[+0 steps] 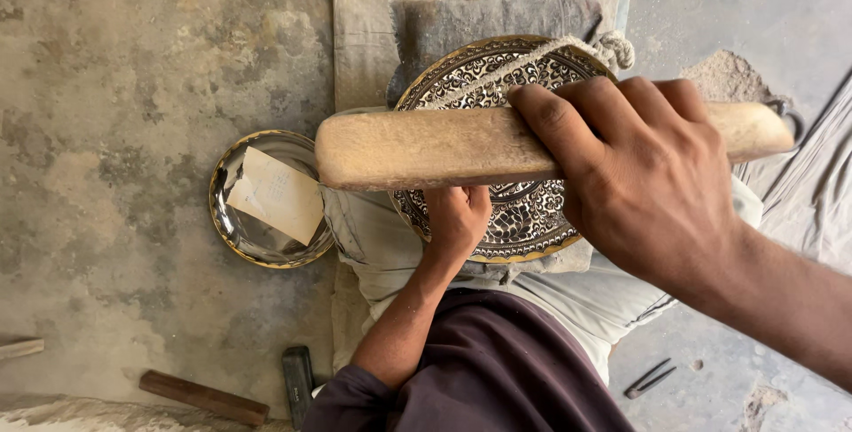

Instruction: The person sits on the floor with an engraved brass plate on their lap and hammers a small punch against the plate's surface using a wooden mallet, repositioning the punch by hand between strikes to work the decorative pattern across the plate.

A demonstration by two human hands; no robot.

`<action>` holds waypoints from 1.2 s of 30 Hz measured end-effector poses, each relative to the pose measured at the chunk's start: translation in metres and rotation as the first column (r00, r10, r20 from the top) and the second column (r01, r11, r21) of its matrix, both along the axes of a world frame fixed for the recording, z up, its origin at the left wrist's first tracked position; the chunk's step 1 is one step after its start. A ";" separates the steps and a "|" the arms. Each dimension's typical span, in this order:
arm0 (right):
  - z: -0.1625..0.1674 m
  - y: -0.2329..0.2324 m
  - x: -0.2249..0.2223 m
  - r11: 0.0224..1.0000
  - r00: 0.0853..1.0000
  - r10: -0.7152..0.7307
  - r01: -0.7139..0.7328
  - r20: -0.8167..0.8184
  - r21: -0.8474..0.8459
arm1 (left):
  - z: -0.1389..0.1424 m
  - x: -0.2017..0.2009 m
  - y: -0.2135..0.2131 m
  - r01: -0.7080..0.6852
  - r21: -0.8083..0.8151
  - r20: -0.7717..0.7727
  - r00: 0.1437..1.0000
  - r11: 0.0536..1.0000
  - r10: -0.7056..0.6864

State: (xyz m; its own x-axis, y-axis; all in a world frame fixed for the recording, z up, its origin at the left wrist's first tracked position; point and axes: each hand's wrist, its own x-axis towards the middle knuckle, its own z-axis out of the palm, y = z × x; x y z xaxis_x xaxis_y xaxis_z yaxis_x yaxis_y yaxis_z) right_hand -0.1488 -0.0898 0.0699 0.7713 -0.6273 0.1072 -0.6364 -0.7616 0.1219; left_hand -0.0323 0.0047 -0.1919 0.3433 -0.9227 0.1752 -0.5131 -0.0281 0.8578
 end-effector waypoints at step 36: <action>0.007 0.001 -0.007 0.970 0.972 0.032 -0.087 -0.235 -0.227 | -0.011 -0.002 0.001 0.060 -0.090 -0.017 0.998 0.994 -0.062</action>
